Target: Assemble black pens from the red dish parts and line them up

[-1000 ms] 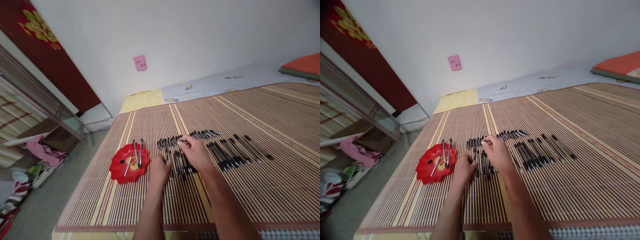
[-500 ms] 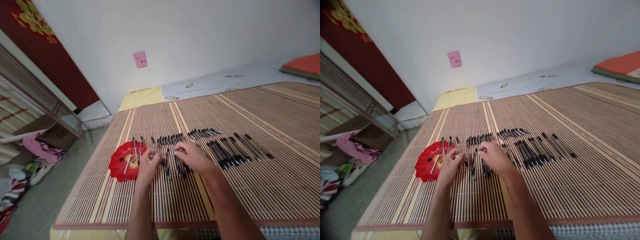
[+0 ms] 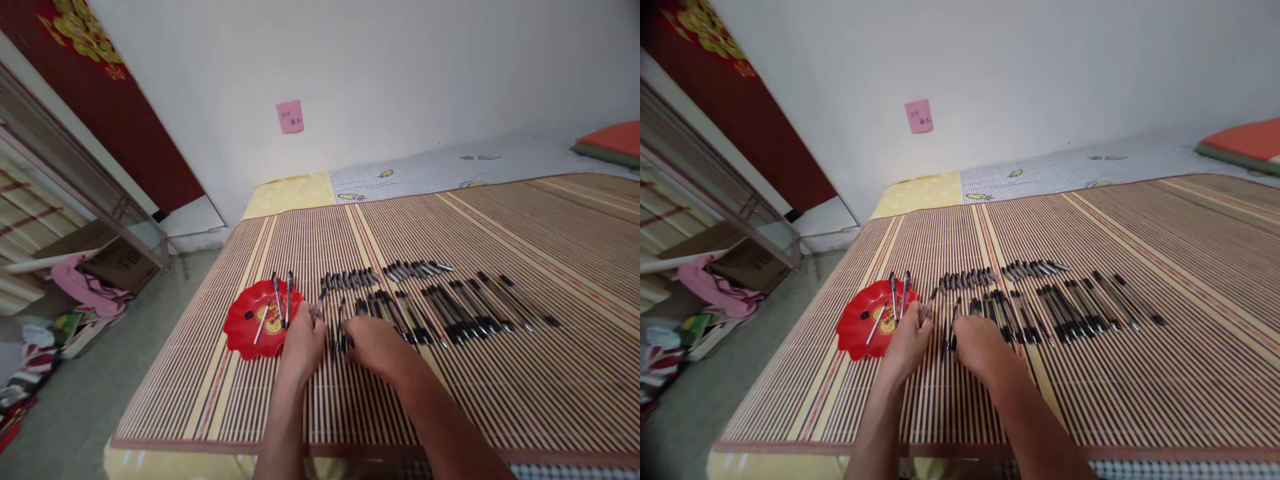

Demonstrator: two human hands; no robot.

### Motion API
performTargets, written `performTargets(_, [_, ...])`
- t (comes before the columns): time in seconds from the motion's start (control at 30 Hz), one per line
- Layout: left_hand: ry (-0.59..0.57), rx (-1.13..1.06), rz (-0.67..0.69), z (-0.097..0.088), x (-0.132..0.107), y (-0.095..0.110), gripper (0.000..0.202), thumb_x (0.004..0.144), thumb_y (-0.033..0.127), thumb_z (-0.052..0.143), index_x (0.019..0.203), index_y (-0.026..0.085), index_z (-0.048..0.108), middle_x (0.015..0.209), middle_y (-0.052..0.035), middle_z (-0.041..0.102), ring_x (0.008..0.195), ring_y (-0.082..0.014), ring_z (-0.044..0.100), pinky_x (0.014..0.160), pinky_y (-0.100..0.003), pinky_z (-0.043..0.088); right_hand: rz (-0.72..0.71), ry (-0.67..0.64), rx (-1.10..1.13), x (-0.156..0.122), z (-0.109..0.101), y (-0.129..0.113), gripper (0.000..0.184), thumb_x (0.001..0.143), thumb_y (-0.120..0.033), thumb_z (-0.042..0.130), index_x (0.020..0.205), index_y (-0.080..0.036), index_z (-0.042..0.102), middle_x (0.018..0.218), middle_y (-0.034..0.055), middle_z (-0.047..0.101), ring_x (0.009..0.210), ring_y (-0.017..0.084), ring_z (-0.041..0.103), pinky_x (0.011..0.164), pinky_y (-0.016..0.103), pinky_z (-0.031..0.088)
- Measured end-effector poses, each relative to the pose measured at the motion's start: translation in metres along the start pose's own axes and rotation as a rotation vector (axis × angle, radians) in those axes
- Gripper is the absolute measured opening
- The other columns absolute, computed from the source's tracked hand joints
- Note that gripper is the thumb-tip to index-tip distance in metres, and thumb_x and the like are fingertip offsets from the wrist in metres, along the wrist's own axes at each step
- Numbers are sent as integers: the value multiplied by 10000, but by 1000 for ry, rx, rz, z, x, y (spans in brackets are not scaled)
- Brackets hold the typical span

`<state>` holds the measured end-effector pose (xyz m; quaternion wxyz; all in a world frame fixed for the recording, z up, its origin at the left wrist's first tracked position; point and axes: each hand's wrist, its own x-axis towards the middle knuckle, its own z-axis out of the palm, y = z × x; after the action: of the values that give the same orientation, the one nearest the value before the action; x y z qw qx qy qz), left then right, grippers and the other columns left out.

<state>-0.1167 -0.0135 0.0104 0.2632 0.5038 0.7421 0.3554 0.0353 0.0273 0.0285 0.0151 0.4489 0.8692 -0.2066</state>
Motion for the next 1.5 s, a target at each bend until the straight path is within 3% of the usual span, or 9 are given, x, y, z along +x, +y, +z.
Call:
performTargets(0.27, [-59, 423, -130, 20, 1, -4, 159, 845, 235, 652, 954, 134, 595, 991, -209, 717, 968, -309, 670, 759, -341, 400, -8, -31, 9, 3, 6, -2, 133, 777, -56, 603, 838, -125, 698, 927, 187, 752, 924, 313, 717, 712, 346, 437])
performTargets(0.47, [-68, 443, -150, 20, 3, -6, 139, 846, 270, 643, 890, 138, 644, 949, -202, 730, 924, -303, 681, 727, -338, 399, -42, 26, 77, 1, 5, 6, 145, 731, -40, 573, 782, -158, 639, 867, 125, 718, 819, 240, 673, 629, 296, 357])
performTargets(0.63, [-63, 436, -165, 24, 0, 2, 111, 796, 218, 632, 867, 138, 661, 945, -212, 728, 903, -313, 681, 734, -352, 412, -74, 180, 365, 2, -7, 22, 172, 714, -49, 557, 657, -200, 500, 648, 3, 589, 604, 143, 524, 535, 256, 263])
performTargets(0.8, [-18, 348, -175, 31, 0, 4, 57, 717, 152, 650, 773, 155, 634, 899, -225, 711, 897, -342, 664, 747, -381, 416, -83, 240, 563, 7, -9, 33, 191, 715, -37, 563, 668, -205, 487, 587, -33, 550, 568, 132, 537, 523, 232, 305])
performTargets(0.93, [20, 134, -156, 27, 2, 2, 131, 691, 136, 664, 667, 194, 549, 719, -102, 646, 769, -258, 629, 679, -325, 404, -94, 281, 711, 8, -8, 38, 101, 786, -109, 589, 790, -202, 552, 697, -8, 630, 641, 153, 628, 579, 250, 437])
performTargets(1.03, [-13, -144, -120, 18, 3, 5, 212, 770, 270, 644, 658, 214, 473, 571, 24, 484, 540, -141, 496, 544, -256, 354, -106, 347, 808, 8, -12, 37, 48, 823, -168, 594, 862, -195, 588, 773, 18, 656, 706, 168, 664, 648, 289, 509])
performTargets(1.13, [-71, -630, -120, 10, 3, 9, 367, 825, 435, 598, 646, 236, 345, 505, 97, 287, 405, -71, 265, 428, -206, 249, -131, 361, 919, 6, -15, 32, 54, 833, -214, 601, 884, -196, 596, 748, 8, 644, 705, 172, 673, 658, 301, 536])
performTargets(1.27, [-171, -1331, -162, 5, 4, 10, 436, 750, 348, 715, 631, 223, 314, 487, 121, 196, 387, -37, 142, 384, -167, 175, -209, 294, 1008, 4, -15, 20, 66, 828, -205, 607, 893, -198, 608, 734, -4, 656, 699, 160, 677, 668, 288, 540])
performTargets(1.5, [67, -1493, -127, 0, 8, 5, 373, 759, 278, 705, 661, 211, 351, 485, 118, 234, 379, -34, 174, 383, -170, 174, -298, 232, 973, 0, -12, -2, 56, 810, -173, 613, 860, -193, 630, 710, -17, 624, 653, 133, 605, 602, 250, 488])
